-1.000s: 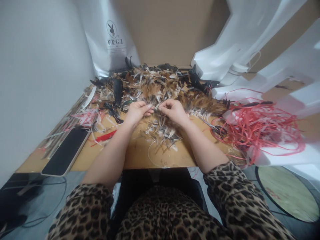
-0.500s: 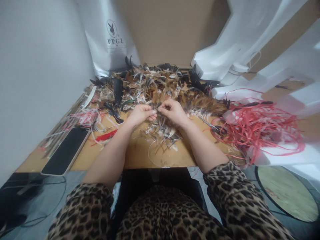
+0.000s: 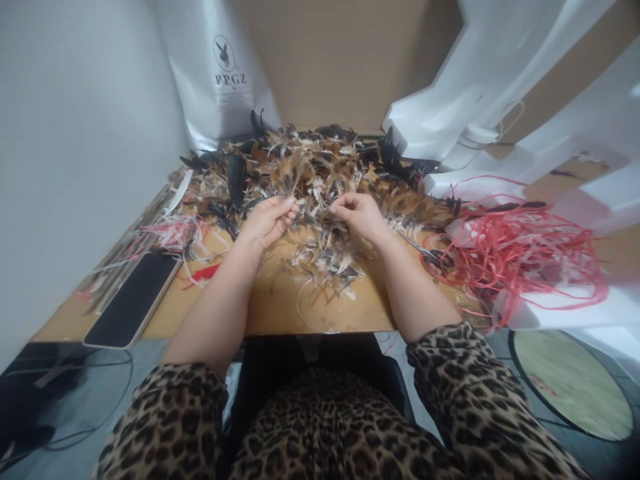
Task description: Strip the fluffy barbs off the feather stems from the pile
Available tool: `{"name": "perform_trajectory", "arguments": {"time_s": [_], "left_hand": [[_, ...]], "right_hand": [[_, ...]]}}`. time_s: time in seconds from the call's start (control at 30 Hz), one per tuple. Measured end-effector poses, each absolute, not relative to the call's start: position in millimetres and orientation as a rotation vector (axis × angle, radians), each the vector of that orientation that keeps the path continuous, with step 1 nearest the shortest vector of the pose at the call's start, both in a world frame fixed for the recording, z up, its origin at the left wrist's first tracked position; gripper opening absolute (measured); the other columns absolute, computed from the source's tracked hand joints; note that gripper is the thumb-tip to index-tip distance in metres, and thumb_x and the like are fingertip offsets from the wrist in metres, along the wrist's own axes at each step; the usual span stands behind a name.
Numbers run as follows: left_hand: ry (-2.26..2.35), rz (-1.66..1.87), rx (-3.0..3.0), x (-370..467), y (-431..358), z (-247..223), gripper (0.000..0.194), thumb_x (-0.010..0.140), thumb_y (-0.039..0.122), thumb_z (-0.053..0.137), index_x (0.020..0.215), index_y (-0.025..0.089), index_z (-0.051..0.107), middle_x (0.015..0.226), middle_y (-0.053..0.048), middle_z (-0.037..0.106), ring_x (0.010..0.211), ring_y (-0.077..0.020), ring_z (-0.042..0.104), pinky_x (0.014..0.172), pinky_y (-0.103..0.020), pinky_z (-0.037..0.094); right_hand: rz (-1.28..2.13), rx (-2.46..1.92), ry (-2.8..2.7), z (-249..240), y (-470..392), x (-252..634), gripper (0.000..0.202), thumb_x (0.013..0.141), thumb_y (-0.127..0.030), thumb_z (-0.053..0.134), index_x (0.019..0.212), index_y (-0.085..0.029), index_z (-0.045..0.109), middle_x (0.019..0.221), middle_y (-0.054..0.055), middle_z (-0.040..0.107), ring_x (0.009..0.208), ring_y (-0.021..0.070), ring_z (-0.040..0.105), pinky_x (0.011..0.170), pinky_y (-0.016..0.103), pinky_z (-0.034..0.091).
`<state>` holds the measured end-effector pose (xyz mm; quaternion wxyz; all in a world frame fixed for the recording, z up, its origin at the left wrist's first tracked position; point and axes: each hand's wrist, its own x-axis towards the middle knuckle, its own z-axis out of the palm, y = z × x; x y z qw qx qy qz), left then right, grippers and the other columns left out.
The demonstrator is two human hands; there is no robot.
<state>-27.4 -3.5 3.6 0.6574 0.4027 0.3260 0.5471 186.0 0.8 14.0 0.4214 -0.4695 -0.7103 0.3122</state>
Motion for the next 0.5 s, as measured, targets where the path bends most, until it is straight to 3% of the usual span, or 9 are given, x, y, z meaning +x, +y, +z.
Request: {"name": "perform_trajectory", "arguments": {"time_s": [0.2, 0.33, 0.5], "left_hand": [[0.797, 1.276, 0.849, -24, -4, 6, 0.012, 0.067, 0.017, 0.068, 0.069, 0.009, 0.059, 0.064, -0.002, 0.063, 0.050, -0.0013, 0.054, 0.047, -0.009, 0.042], [0.898, 1.262, 0.934, -18, -7, 5, 0.017, 0.065, 0.022, 0.070, 0.069, 0.008, 0.060, 0.068, -0.005, 0.066, 0.050, -0.0024, 0.055, 0.046, -0.011, 0.042], [0.953, 1.194, 1.028, -14, -9, 0, 0.022, 0.064, 0.026, 0.071, 0.071, 0.007, 0.062, 0.072, -0.008, 0.067, 0.051, -0.0038, 0.056, 0.047, -0.012, 0.043]], "right_hand": [[0.910, -1.327, -2.084, 8, -1, 192, 0.021, 0.065, -0.032, 0.060, 0.068, -0.012, 0.066, 0.062, 0.001, 0.062, 0.056, 0.0090, 0.050, 0.058, 0.021, 0.038], [0.781, -1.440, -2.211, 6, -7, 179, 0.026, 0.069, -0.038, 0.057, 0.071, -0.014, 0.067, 0.062, 0.001, 0.062, 0.056, 0.0095, 0.051, 0.056, 0.021, 0.036], [0.493, -1.711, -2.392, 7, -15, 159, 0.029, 0.063, -0.045, 0.061, 0.067, -0.017, 0.068, 0.062, 0.005, 0.063, 0.057, 0.0135, 0.052, 0.053, 0.024, 0.034]]}}
